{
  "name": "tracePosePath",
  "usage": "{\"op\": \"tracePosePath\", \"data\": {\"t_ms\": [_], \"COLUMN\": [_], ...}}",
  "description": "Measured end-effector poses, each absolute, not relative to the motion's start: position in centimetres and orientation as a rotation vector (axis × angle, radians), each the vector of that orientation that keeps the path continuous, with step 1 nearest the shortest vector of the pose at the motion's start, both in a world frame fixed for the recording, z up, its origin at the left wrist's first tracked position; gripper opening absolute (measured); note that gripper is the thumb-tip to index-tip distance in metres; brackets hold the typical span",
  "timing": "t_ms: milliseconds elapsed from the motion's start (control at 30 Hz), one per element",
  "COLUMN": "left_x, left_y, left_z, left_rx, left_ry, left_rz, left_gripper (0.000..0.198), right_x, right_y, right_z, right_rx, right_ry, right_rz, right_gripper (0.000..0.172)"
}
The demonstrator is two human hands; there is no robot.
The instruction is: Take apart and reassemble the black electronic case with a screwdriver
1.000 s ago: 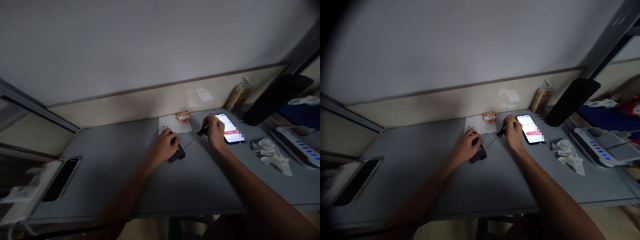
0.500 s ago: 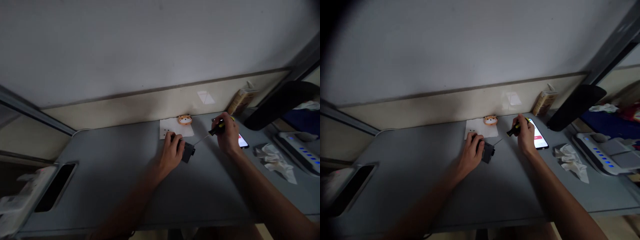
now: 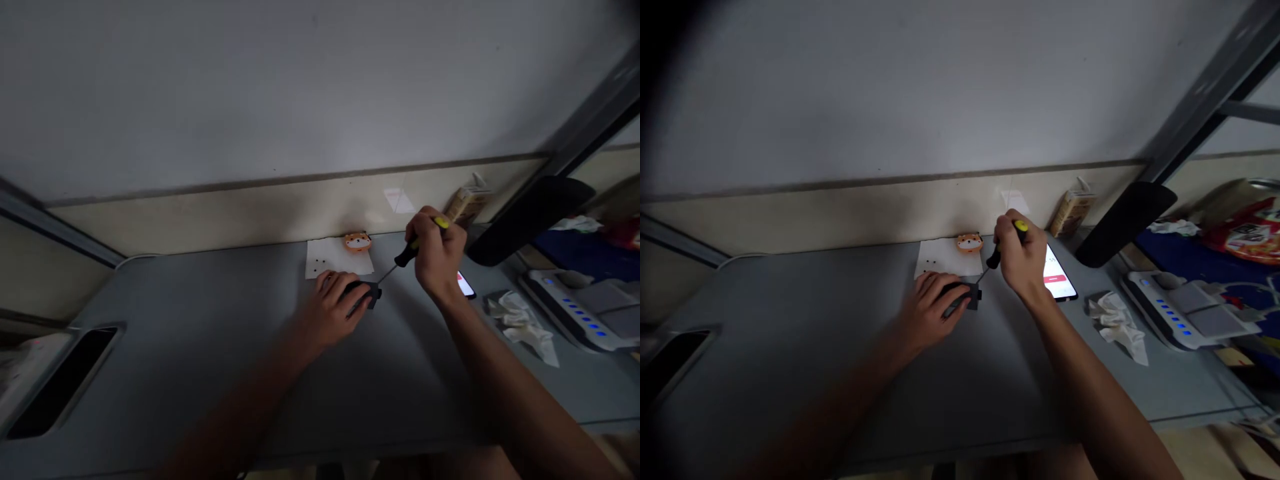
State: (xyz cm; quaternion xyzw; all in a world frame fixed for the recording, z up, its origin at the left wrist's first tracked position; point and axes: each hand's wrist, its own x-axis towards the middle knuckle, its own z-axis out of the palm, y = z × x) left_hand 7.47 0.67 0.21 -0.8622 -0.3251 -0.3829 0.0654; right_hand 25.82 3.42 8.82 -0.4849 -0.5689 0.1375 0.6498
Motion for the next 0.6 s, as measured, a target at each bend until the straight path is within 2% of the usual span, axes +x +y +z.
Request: {"op": "tracePosePath", "data": {"t_ms": [233, 600], "left_x": [8.3, 8.8], "left_y": [0.0, -0.4], "left_z": [0.6, 0.2], "left_rx": [-2.459, -2.42], "left_ry": [-0.985, -1.032], "left_rz": [-1.169, -1.2], "left_gripper": [0.007, 0.008], "right_x": [26.1, 26.6], "right_y": [2.1, 2.8], "right_z": [7.6, 6.6], "right_rx": [-1.052, -1.059], "right_ry": [-1.202, -1.126], "right_rz": [0.272, 0.32], "right_gripper": [0.033, 0.034]}}
